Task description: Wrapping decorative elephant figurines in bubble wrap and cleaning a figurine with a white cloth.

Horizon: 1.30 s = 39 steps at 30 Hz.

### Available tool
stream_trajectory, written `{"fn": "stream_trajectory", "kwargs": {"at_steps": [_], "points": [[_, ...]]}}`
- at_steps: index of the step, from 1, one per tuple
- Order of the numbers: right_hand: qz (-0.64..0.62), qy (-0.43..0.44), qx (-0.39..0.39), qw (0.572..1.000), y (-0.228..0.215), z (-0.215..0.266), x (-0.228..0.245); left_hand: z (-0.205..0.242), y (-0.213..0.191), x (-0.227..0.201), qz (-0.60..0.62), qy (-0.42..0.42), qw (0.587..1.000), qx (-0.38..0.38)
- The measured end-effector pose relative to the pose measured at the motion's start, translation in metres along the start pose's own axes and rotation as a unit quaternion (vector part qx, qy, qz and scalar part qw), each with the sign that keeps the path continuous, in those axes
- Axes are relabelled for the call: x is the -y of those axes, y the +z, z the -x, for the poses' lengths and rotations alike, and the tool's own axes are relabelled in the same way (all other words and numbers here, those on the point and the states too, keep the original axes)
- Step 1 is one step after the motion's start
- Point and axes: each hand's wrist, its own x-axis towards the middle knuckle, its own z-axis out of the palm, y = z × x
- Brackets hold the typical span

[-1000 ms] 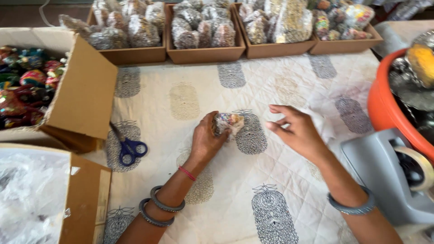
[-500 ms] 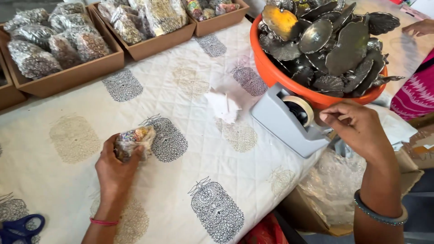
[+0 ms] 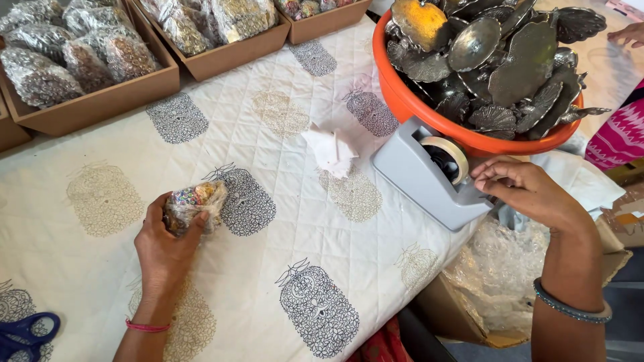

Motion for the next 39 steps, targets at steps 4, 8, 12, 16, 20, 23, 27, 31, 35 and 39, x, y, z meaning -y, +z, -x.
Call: {"fn": "stream_trajectory", "kwargs": {"at_steps": [4,8,12,16,20,23,27,31,35,39], "points": [[0.087,0.035,0.004,0.996,-0.001,0.001,0.0,0.0,-0.001,-0.003,0.009,-0.013,1.0,0.007],[0.045,-0.014,-0.032,0.998,0.0,0.016,0.011,0.001,-0.002,-0.001,-0.001,-0.009,1.0,0.006],[0.047,-0.118,-0.075,0.989,-0.002,0.042,0.033,0.002,0.0,0.001,-0.007,0.004,1.0,0.001],[0.202,0.066,-0.144,0.966,0.0,0.054,0.044,0.001,-0.001,0.003,-0.016,0.001,1.0,0.0],[0.071,0.077,-0.095,0.99,-0.009,0.062,-0.016,0.001,-0.002,0.009,-0.004,-0.01,1.0,0.005],[0.027,0.103,-0.093,0.99,-0.007,0.067,-0.041,0.0,-0.002,0.013,0.002,-0.016,1.0,0.012],[-0.023,0.12,-0.087,0.989,-0.002,0.066,-0.066,-0.002,-0.003,0.015,-0.017,-0.026,0.999,0.011],[-0.053,0.09,-0.079,0.991,-0.01,0.076,-0.094,-0.004,0.009,0.01,0.054,-0.021,0.998,0.008],[0.297,0.069,-0.116,0.945,0.016,0.042,-0.143,-0.005,0.005,0.022,0.014,-0.029,0.999,-0.005],[0.174,-0.042,-0.033,0.983,0.036,0.004,-0.166,-0.004,-0.001,0.014,0.058,-0.083,0.995,-0.006]]}}
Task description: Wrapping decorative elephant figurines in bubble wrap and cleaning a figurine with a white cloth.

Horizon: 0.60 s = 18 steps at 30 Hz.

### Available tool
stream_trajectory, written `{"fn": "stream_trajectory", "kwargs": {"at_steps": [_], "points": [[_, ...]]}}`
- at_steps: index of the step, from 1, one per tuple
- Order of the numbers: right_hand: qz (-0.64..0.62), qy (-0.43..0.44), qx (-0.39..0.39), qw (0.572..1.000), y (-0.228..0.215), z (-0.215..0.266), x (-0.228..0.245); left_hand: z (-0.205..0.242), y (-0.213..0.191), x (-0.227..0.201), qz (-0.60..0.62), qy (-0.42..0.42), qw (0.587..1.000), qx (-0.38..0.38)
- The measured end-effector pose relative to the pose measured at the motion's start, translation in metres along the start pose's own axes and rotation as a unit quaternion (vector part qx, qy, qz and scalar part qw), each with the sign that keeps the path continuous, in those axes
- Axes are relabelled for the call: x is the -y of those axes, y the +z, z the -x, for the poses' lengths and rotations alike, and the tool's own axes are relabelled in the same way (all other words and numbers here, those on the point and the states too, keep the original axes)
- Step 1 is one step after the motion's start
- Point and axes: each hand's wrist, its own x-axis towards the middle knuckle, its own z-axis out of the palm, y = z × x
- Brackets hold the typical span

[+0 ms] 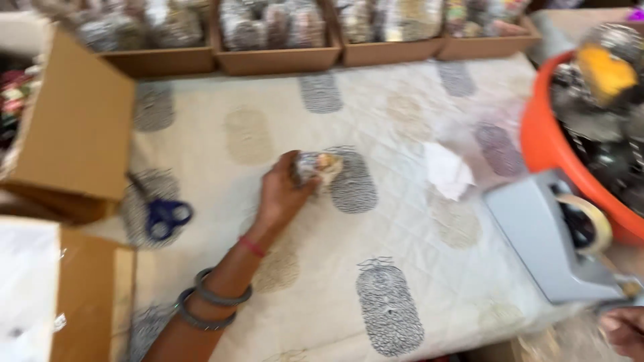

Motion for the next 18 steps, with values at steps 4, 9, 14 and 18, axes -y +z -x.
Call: {"fn": "stream_trajectory", "kwargs": {"at_steps": [4,9,14,18], "points": [[0.068,-0.082,0.027,0.994,-0.009,-0.012,0.252,-0.002,0.0,0.002,-0.003,0.068,0.998,-0.007],[-0.109,-0.306,0.151,0.934,0.064,-0.087,0.422,-0.001,-0.001,-0.001,-0.031,0.063,0.998,-0.002],[-0.11,-0.338,0.152,0.922,0.126,-0.138,0.454,-0.002,-0.002,-0.001,-0.017,0.067,0.998,-0.009],[-0.135,-0.337,0.144,0.921,0.149,-0.153,0.464,-0.002,-0.005,-0.005,-0.016,0.071,0.997,-0.001]]}}
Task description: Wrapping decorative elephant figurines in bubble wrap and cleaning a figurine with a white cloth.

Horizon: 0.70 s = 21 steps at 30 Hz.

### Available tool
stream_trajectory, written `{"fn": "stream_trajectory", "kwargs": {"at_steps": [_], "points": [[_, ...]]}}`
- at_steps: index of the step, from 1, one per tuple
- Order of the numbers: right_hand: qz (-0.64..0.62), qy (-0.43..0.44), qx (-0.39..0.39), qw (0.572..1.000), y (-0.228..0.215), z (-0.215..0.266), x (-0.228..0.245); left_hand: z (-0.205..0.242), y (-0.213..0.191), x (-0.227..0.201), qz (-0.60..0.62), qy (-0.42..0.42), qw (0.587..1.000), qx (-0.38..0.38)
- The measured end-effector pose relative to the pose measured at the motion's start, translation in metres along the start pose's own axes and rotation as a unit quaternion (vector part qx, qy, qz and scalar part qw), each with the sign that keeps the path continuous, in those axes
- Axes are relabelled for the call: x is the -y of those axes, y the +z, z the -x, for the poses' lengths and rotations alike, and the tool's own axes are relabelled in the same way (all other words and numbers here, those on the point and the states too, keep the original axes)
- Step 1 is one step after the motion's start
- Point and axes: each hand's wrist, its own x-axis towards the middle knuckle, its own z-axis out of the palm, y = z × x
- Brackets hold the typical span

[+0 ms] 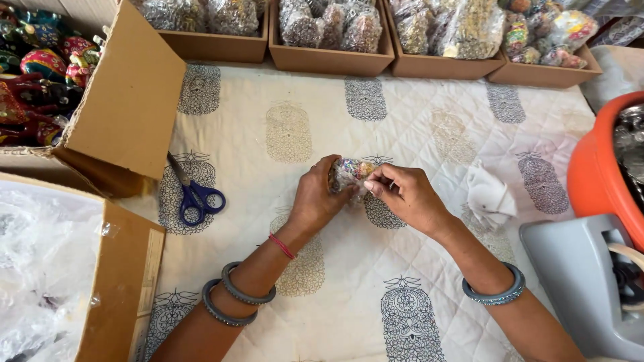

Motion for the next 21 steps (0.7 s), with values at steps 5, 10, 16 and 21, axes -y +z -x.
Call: {"fn": "stream_trajectory", "kwargs": {"at_steps": [5,10,16,21], "points": [[-0.021,0.003,-0.012,1.0,0.015,-0.008,-0.01,0.0,0.0,-0.004,-0.002,-0.018,1.0,0.007],[-0.019,-0.009,-0.041,0.999,0.027,-0.011,-0.017,0.0,0.0,-0.005,0.002,-0.031,0.999,0.012],[0.083,0.043,-0.097,0.991,0.025,-0.012,-0.021,0.0,-0.001,-0.006,-0.011,-0.021,1.0,0.015],[0.228,0.014,-0.146,0.963,0.026,-0.009,-0.039,-0.003,0.001,0.002,-0.024,-0.008,1.0,0.013]]}}
